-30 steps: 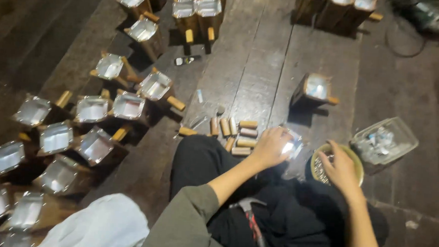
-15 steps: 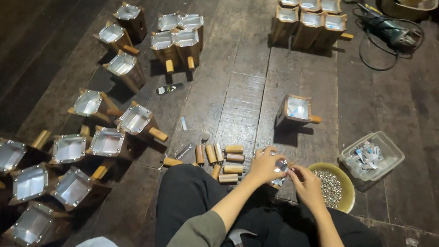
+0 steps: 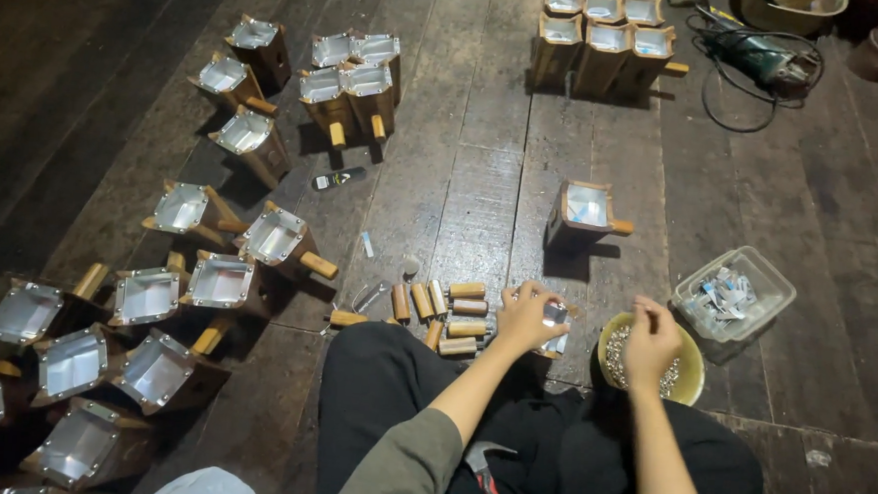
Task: Assembling small wooden frames by hammering nails into joints and smoothing the surfaces with a wooden block.
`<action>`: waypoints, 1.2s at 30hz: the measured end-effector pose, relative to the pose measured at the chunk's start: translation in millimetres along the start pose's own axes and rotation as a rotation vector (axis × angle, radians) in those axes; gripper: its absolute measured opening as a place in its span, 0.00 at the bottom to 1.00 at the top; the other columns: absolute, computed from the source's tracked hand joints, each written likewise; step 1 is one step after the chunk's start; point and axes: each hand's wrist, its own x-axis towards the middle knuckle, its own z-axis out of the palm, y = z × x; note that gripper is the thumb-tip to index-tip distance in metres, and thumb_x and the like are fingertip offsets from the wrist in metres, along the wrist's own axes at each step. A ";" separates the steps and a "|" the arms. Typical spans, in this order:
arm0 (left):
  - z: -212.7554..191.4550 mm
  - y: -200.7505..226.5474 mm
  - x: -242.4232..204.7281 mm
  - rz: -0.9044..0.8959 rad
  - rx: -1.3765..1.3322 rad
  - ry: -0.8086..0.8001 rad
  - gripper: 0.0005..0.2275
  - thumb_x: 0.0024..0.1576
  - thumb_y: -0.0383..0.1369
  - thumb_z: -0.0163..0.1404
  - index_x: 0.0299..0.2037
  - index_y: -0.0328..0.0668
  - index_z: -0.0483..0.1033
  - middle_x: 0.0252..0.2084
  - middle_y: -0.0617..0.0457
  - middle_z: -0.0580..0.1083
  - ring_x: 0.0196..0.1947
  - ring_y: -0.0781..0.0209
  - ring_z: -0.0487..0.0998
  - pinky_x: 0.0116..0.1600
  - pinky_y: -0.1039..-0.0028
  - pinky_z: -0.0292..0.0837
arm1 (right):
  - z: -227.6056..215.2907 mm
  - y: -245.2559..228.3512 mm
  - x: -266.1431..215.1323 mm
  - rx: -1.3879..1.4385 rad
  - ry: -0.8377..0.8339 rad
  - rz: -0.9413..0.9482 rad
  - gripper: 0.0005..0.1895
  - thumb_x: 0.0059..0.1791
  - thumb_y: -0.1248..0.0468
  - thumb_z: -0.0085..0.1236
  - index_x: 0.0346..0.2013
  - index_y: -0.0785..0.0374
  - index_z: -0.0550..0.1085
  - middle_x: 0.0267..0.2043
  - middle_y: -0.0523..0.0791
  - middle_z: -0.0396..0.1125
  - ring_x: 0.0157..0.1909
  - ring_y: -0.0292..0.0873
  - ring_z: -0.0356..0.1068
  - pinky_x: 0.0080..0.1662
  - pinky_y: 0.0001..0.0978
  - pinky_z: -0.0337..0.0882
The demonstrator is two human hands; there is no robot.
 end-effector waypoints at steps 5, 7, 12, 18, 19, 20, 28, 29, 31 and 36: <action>1.3 -3.7 -11.9 0.041 -0.043 0.035 0.23 0.50 0.49 0.60 0.56 0.59 0.75 0.59 0.56 0.63 0.66 0.32 0.55 0.59 0.32 0.65 | 12.1 201.9 6.1 -0.480 -0.294 0.456 0.16 0.48 0.67 0.58 0.48 0.73 0.77 0.41 0.62 0.75 0.51 0.64 0.74 0.49 0.58 0.72; 5.3 -6.9 -19.2 0.045 -0.052 0.035 0.23 0.50 0.49 0.60 0.56 0.59 0.74 0.59 0.55 0.63 0.66 0.32 0.55 0.60 0.32 0.63 | -3.4 304.3 7.8 -0.705 -0.454 0.588 0.17 0.45 0.64 0.55 0.42 0.74 0.80 0.37 0.62 0.76 0.48 0.65 0.76 0.44 0.60 0.76; 12.2 -15.1 -15.0 0.047 -0.046 0.037 0.22 0.51 0.51 0.59 0.56 0.64 0.74 0.60 0.60 0.63 0.68 0.35 0.53 0.62 0.34 0.62 | 5.3 200.9 -6.7 -0.877 -0.648 0.631 0.21 0.43 0.68 0.56 0.47 0.79 0.82 0.45 0.70 0.74 0.53 0.74 0.73 0.47 0.70 0.71; 4.8 -11.3 -19.1 0.050 -0.068 0.030 0.22 0.52 0.49 0.59 0.56 0.64 0.74 0.60 0.60 0.62 0.68 0.36 0.54 0.61 0.36 0.65 | -1.2 212.3 -10.8 -0.828 -0.563 0.595 0.16 0.43 0.69 0.62 0.43 0.77 0.82 0.41 0.70 0.74 0.49 0.73 0.75 0.43 0.66 0.74; 4.6 -11.1 -18.3 0.053 -0.069 0.029 0.22 0.52 0.49 0.59 0.56 0.64 0.74 0.60 0.60 0.62 0.68 0.36 0.54 0.61 0.36 0.65 | -1.0 219.5 -8.5 -0.829 -0.560 0.596 0.16 0.43 0.69 0.62 0.43 0.77 0.82 0.41 0.70 0.74 0.49 0.73 0.75 0.43 0.66 0.74; 4.4 -11.5 -17.6 0.048 -0.068 0.021 0.22 0.52 0.49 0.59 0.56 0.64 0.73 0.60 0.60 0.62 0.68 0.36 0.54 0.61 0.36 0.64 | -0.1 226.9 -7.0 -0.804 -0.511 0.594 0.14 0.44 0.70 0.60 0.42 0.77 0.82 0.39 0.69 0.74 0.47 0.73 0.75 0.42 0.64 0.75; 4.4 -12.7 -8.7 0.041 -0.052 -0.008 0.23 0.52 0.48 0.60 0.58 0.59 0.74 0.62 0.56 0.63 0.68 0.32 0.55 0.60 0.35 0.67 | -16.9 101.3 -15.4 -0.640 -0.276 0.268 0.12 0.55 0.66 0.56 0.44 0.75 0.80 0.43 0.62 0.75 0.51 0.66 0.74 0.55 0.56 0.70; 3.1 -12.4 -9.7 0.041 -0.048 0.000 0.23 0.52 0.48 0.61 0.58 0.60 0.74 0.61 0.56 0.63 0.68 0.32 0.55 0.60 0.36 0.67 | -15.9 100.5 -17.5 -0.486 -0.269 0.232 0.10 0.55 0.66 0.59 0.42 0.73 0.80 0.41 0.60 0.75 0.50 0.64 0.73 0.53 0.53 0.70; -0.4 -9.0 -7.6 0.047 -0.041 0.005 0.23 0.51 0.48 0.61 0.57 0.60 0.75 0.60 0.57 0.64 0.68 0.32 0.56 0.61 0.37 0.68 | -5.9 90.6 -18.7 -0.333 -0.251 0.197 0.07 0.54 0.66 0.61 0.40 0.70 0.80 0.40 0.58 0.75 0.49 0.63 0.73 0.51 0.50 0.70; 0.3 -11.2 -4.7 0.020 -0.048 0.003 0.23 0.51 0.50 0.61 0.57 0.63 0.75 0.60 0.60 0.63 0.69 0.36 0.55 0.62 0.38 0.68 | 28.7 38.0 -33.3 0.445 -0.446 0.692 0.09 0.55 0.63 0.56 0.44 0.67 0.75 0.30 0.45 0.69 0.24 0.31 0.64 0.26 0.18 0.60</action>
